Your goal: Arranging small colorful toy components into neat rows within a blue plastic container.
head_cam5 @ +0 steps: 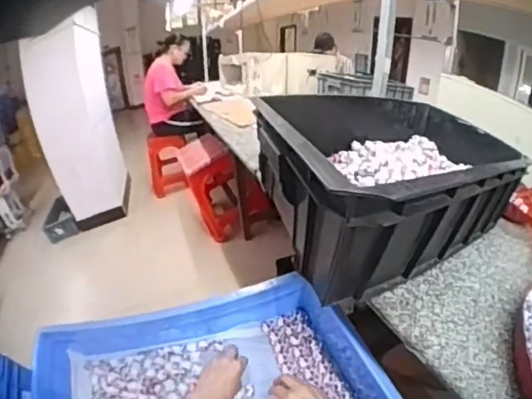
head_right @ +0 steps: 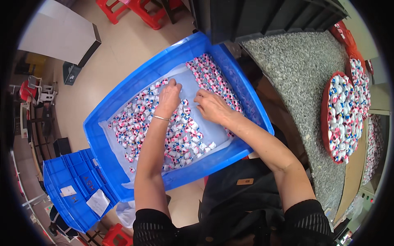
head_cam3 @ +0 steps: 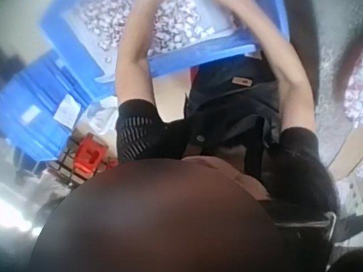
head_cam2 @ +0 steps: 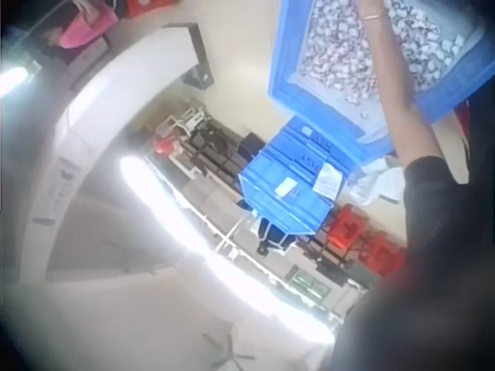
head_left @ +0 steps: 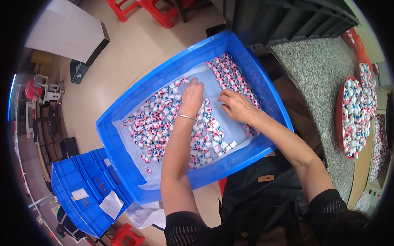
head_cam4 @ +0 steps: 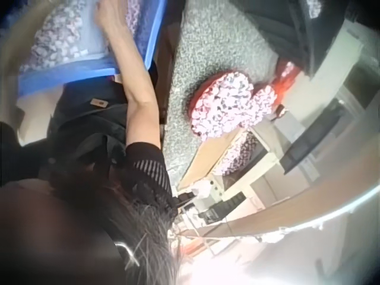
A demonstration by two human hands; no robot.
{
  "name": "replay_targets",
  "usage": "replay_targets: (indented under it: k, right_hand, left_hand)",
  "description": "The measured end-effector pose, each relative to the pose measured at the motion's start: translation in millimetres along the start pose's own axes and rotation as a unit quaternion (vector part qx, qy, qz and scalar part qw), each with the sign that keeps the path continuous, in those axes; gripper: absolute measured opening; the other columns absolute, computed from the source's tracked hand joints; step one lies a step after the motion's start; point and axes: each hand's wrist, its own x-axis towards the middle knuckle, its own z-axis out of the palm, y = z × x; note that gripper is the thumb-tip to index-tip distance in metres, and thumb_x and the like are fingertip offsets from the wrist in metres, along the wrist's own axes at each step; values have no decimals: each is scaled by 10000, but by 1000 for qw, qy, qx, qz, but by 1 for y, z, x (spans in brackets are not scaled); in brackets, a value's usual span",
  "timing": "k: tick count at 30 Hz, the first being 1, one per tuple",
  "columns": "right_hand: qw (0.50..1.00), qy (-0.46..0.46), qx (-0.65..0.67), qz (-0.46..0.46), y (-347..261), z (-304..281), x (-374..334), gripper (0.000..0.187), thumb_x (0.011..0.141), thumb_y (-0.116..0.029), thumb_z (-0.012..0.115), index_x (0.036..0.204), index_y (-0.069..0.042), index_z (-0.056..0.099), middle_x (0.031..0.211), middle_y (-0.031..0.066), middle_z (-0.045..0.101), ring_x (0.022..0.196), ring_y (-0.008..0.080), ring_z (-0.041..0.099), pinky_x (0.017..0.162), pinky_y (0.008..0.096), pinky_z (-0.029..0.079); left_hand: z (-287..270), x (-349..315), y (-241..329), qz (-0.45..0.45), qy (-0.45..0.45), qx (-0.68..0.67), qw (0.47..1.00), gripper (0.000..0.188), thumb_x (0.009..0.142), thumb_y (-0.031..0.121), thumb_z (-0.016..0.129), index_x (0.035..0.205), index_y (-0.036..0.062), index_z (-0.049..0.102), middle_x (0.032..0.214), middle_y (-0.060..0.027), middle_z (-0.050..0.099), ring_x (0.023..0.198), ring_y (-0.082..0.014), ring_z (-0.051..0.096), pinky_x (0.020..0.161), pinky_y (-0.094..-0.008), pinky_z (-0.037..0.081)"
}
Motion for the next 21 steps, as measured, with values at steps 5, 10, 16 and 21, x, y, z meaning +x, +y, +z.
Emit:
replay_targets:
  k: [5,10,16,21]
  right_hand:
    - [995,57,-81,-4,32,15,34,266,785,-23,648,1050,3,647,1133,146,596,1056,325,585,912,420,469]
    - [981,114,-157,8,48,21,69,366,785,-34,623,1149,-8,631,1268,134,574,1210,308,499,1028,469,371]
    - [982,84,-167,2,56,27,88,399,797,-33,566,1192,-19,619,1332,105,552,1280,294,439,1056,506,333]
    - [973,66,-222,-23,60,37,99,438,815,-52,518,1243,-33,608,1386,85,528,1321,298,407,1106,544,277]
  left_hand:
    - [2,17,2,2,45,-44,998,185,757,23,612,937,61,628,977,-168,566,795,-379,651,689,-476,549]
    - [21,48,11,-66,146,-87,983,188,790,70,639,977,80,627,994,-147,557,786,-372,647,669,-465,548]
    - [42,54,3,-81,213,-115,967,136,819,74,657,945,59,608,992,-144,557,832,-353,640,692,-458,541]
    - [28,42,-8,-54,254,-217,941,126,826,52,642,950,46,625,971,-139,597,814,-342,638,678,-436,524]
